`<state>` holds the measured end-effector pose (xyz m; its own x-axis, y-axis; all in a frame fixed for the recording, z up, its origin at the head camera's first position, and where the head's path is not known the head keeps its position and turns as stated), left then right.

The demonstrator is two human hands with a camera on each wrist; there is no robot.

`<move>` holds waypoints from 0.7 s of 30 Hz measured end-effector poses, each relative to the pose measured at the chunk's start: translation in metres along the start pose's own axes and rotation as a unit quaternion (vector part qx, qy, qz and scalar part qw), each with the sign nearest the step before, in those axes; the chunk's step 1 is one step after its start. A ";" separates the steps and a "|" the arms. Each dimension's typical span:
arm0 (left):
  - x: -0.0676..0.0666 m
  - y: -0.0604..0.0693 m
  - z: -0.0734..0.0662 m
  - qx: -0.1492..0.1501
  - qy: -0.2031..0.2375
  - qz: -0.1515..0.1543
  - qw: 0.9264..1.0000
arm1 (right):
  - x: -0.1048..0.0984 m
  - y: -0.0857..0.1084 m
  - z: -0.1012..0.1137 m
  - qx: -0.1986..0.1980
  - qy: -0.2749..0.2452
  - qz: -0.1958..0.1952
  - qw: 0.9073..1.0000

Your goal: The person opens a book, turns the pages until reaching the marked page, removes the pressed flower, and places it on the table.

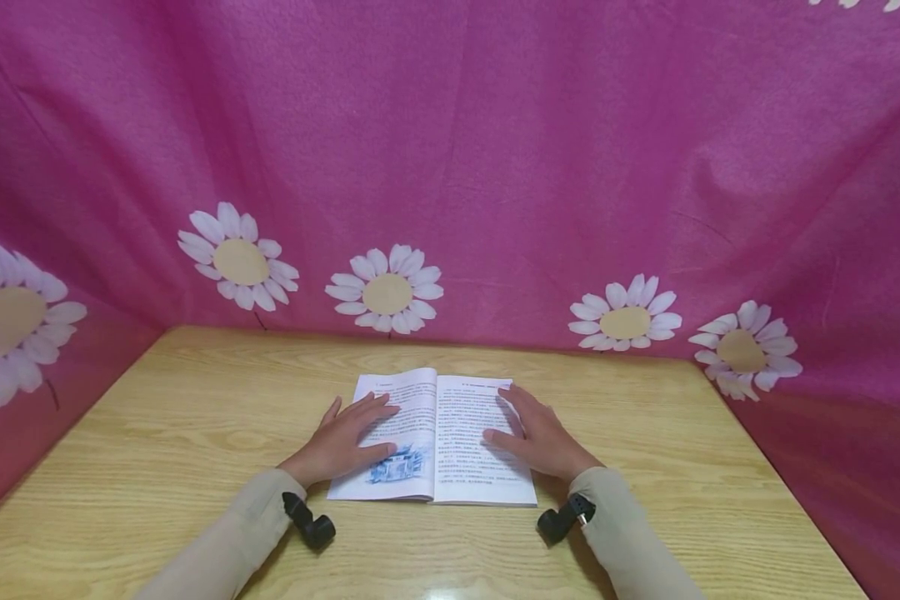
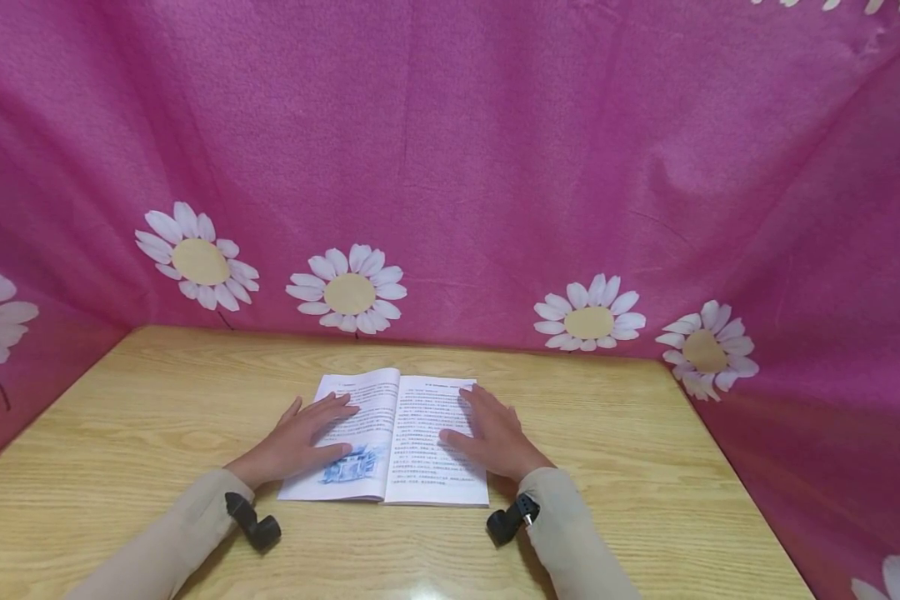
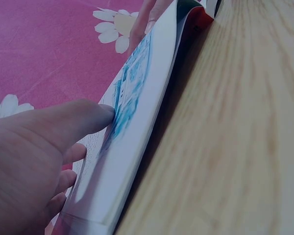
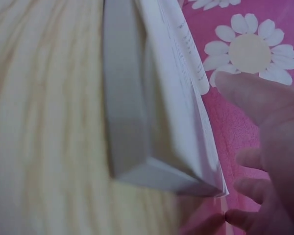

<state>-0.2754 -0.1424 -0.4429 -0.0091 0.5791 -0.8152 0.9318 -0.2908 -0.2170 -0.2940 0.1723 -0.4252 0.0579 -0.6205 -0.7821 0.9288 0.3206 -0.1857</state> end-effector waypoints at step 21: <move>0.000 -0.001 -0.002 -0.010 -0.006 0.003 1.000 | 0.004 0.001 -0.008 0.021 0.032 0.028 0.999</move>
<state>-0.2753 -0.1408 -0.4416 -0.0075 0.5676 -0.8232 0.9387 -0.2797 -0.2013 -0.2957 0.1754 -0.4334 0.0875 -0.5557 -0.8268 0.9395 0.3219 -0.1170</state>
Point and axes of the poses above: each hand's wrist, its own y-axis away from the middle knuckle, its own x-axis out of the palm, z = x × y, the point moved 2 cm from there along -y, towards the middle knuckle, and after that the axes turned 8 degrees about -z, right-handed, at the moved point
